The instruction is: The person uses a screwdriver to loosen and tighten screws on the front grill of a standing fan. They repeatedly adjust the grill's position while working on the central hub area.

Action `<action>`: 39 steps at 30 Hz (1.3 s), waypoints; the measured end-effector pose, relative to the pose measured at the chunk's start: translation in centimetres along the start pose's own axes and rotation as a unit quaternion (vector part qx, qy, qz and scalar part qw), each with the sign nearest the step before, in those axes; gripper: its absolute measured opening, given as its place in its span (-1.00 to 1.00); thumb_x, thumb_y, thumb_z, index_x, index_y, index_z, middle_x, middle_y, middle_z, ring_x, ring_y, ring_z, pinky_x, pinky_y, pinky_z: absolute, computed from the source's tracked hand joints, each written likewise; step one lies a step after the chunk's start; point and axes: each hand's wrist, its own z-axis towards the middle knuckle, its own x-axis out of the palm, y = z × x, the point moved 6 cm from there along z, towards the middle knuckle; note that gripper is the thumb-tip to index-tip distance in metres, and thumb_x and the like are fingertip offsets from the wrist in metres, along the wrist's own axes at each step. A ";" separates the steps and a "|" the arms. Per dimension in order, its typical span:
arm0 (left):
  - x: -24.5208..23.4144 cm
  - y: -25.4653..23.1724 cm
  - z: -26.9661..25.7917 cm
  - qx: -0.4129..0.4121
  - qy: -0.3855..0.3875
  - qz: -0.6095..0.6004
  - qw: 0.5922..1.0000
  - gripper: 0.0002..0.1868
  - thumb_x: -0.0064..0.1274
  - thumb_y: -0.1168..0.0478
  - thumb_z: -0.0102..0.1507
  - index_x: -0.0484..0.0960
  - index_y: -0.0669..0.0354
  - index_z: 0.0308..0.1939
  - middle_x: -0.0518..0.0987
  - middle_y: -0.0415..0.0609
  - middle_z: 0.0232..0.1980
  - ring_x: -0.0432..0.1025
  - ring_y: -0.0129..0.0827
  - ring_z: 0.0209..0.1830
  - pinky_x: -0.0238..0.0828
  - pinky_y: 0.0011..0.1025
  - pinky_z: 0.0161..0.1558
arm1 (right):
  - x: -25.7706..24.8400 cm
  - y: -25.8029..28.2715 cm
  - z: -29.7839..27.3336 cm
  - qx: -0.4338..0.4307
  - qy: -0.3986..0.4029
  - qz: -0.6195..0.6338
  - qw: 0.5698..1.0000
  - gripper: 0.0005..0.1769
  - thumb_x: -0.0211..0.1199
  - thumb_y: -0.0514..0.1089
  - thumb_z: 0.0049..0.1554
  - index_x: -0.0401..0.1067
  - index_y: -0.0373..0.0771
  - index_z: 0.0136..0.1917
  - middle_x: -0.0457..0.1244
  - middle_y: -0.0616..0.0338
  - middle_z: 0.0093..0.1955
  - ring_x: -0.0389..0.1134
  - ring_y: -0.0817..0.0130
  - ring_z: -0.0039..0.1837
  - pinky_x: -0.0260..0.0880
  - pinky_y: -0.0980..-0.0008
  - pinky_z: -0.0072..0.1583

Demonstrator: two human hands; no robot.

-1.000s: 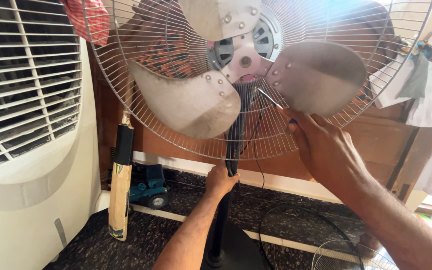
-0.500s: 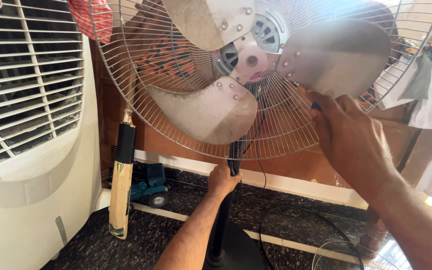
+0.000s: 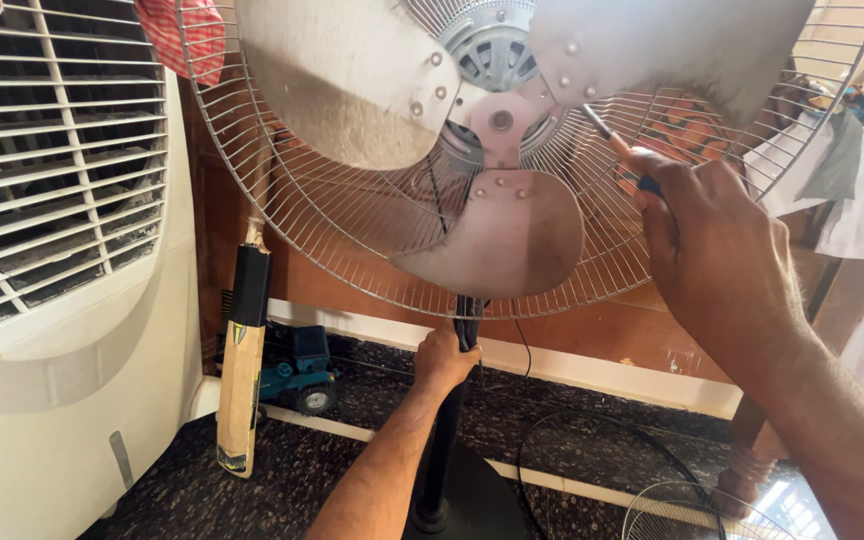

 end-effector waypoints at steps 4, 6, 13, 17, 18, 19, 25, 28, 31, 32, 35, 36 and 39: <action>0.0 0.0 0.1 0.000 0.007 -0.003 1.000 -0.43 0.31 0.05 0.12 0.48 0.13 0.14 0.67 0.08 -0.09 0.58 -0.01 -0.01 0.52 -0.06 0.07 | 0.0 -0.1 0.2 -0.008 0.006 0.007 1.000 -0.63 0.21 -0.17 0.26 0.46 -0.14 0.34 0.26 -0.06 -0.05 0.38 0.07 -0.20 0.42 0.10 -0.19; -0.1 0.0 0.1 0.000 0.001 -0.002 1.000 -0.40 0.32 0.06 0.11 0.47 0.13 0.16 0.66 0.09 -0.10 0.58 0.00 -0.01 0.52 -0.04 0.05 | 0.1 -0.2 0.6 0.002 0.018 -0.007 1.000 -0.63 0.19 -0.16 0.29 0.46 -0.13 0.36 0.27 -0.06 -0.08 0.39 0.12 -0.25 0.42 0.16 -0.24; 0.3 0.2 0.3 -0.008 0.017 0.003 1.000 -0.43 0.30 0.05 0.12 0.50 0.12 0.14 0.68 0.08 -0.11 0.61 -0.03 -0.03 0.56 -0.07 0.04 | 0.0 0.0 1.9 -0.027 0.051 -0.096 0.994 -0.68 0.11 -0.11 0.38 0.43 -0.24 0.34 0.30 -0.06 -0.25 0.36 0.12 -0.39 0.36 0.16 -0.40; 0.1 0.3 0.2 0.000 0.002 -0.002 1.000 -0.42 0.33 0.05 0.10 0.50 0.10 0.14 0.67 0.11 -0.10 0.58 0.03 -0.02 0.52 -0.01 0.03 | 0.6 0.5 2.2 -0.021 0.104 -0.135 0.985 -0.58 0.05 -0.08 0.36 0.40 -0.13 0.44 0.30 -0.04 -0.42 0.36 0.08 -0.43 0.38 0.12 -0.35; 0.1 0.4 0.2 -0.004 0.006 -0.001 1.000 -0.40 0.33 0.04 0.10 0.49 0.09 0.16 0.66 0.11 -0.10 0.57 0.04 -0.02 0.53 0.00 0.02 | 0.5 1.0 2.3 -0.034 0.088 -0.126 0.988 -0.59 0.04 -0.09 0.35 0.40 -0.16 0.43 0.29 -0.06 -0.40 0.35 0.05 -0.43 0.37 0.10 -0.37; 0.3 0.4 0.3 -0.009 0.011 -0.001 1.000 -0.38 0.32 0.04 0.11 0.47 0.09 0.19 0.66 0.12 -0.10 0.57 0.05 -0.02 0.53 0.00 0.02 | 0.3 1.3 2.3 -0.045 0.072 -0.118 0.989 -0.59 0.04 -0.10 0.35 0.41 -0.18 0.41 0.29 -0.09 -0.38 0.35 0.02 -0.43 0.36 0.08 -0.38; 0.4 0.4 0.4 0.009 0.000 -0.007 1.000 -0.32 0.33 0.03 0.09 0.42 0.11 0.22 0.65 0.16 -0.07 0.56 0.09 -0.01 0.53 0.02 0.02 | 1.1 0.7 3.1 -0.010 0.109 -0.164 0.980 -0.60 0.00 -0.10 0.37 0.39 -0.13 0.42 0.30 -0.07 -0.43 0.36 0.01 -0.43 0.37 0.06 -0.37; 0.3 0.4 0.2 0.014 -0.005 -0.013 1.000 -0.29 0.33 0.04 0.09 0.39 0.09 0.26 0.64 0.17 -0.05 0.55 0.11 -0.01 0.52 0.04 0.00 | 1.9 0.4 3.0 0.004 0.130 -0.168 0.977 -0.62 -0.02 -0.11 0.39 0.37 -0.18 0.41 0.31 -0.06 -0.44 0.37 0.00 -0.42 0.37 0.04 -0.35; 0.2 0.3 0.2 0.011 -0.006 -0.021 1.000 -0.26 0.33 0.06 0.07 0.37 0.09 0.28 0.63 0.19 -0.06 0.54 0.12 -0.01 0.50 0.04 0.01 | 2.2 0.7 3.1 -0.025 0.117 -0.173 0.978 -0.57 0.00 -0.12 0.35 0.36 -0.15 0.45 0.31 -0.09 -0.40 0.38 -0.04 -0.40 0.38 0.00 -0.32; 0.1 0.3 0.2 0.012 -0.009 -0.021 1.000 -0.28 0.34 0.07 0.07 0.39 0.09 0.25 0.64 0.18 -0.05 0.54 0.12 0.00 0.50 0.04 0.01 | 2.5 0.8 3.3 -0.026 0.117 -0.178 0.977 -0.57 0.01 -0.12 0.34 0.36 -0.16 0.44 0.32 -0.08 -0.40 0.38 -0.05 -0.38 0.38 -0.01 -0.30; 0.2 0.2 0.1 0.010 -0.010 -0.023 1.000 -0.34 0.34 0.07 0.07 0.43 0.09 0.19 0.64 0.16 -0.04 0.54 0.11 0.01 0.50 0.05 0.01 | 2.9 0.8 3.5 -0.026 0.119 -0.193 0.973 -0.57 0.02 -0.13 0.33 0.36 -0.18 0.44 0.33 -0.09 -0.39 0.40 -0.08 -0.35 0.39 -0.04 -0.26; 0.2 0.2 0.1 0.009 -0.008 -0.025 1.000 -0.34 0.34 0.07 0.07 0.43 0.09 0.19 0.64 0.15 -0.05 0.55 0.11 0.01 0.50 0.04 0.01 | 2.9 0.7 3.4 -0.026 0.121 -0.199 0.972 -0.57 0.02 -0.13 0.33 0.36 -0.17 0.44 0.33 -0.09 -0.39 0.40 -0.09 -0.34 0.39 -0.05 -0.25; 0.0 0.1 0.1 0.014 -0.014 -0.029 0.999 -0.36 0.34 0.08 0.07 0.44 0.09 0.18 0.65 0.13 -0.06 0.55 0.09 0.00 0.51 0.03 0.01 | 2.7 0.8 3.2 -0.017 0.128 -0.193 0.973 -0.56 0.02 -0.14 0.32 0.36 -0.16 0.45 0.33 -0.12 -0.38 0.40 -0.10 -0.33 0.40 -0.05 -0.25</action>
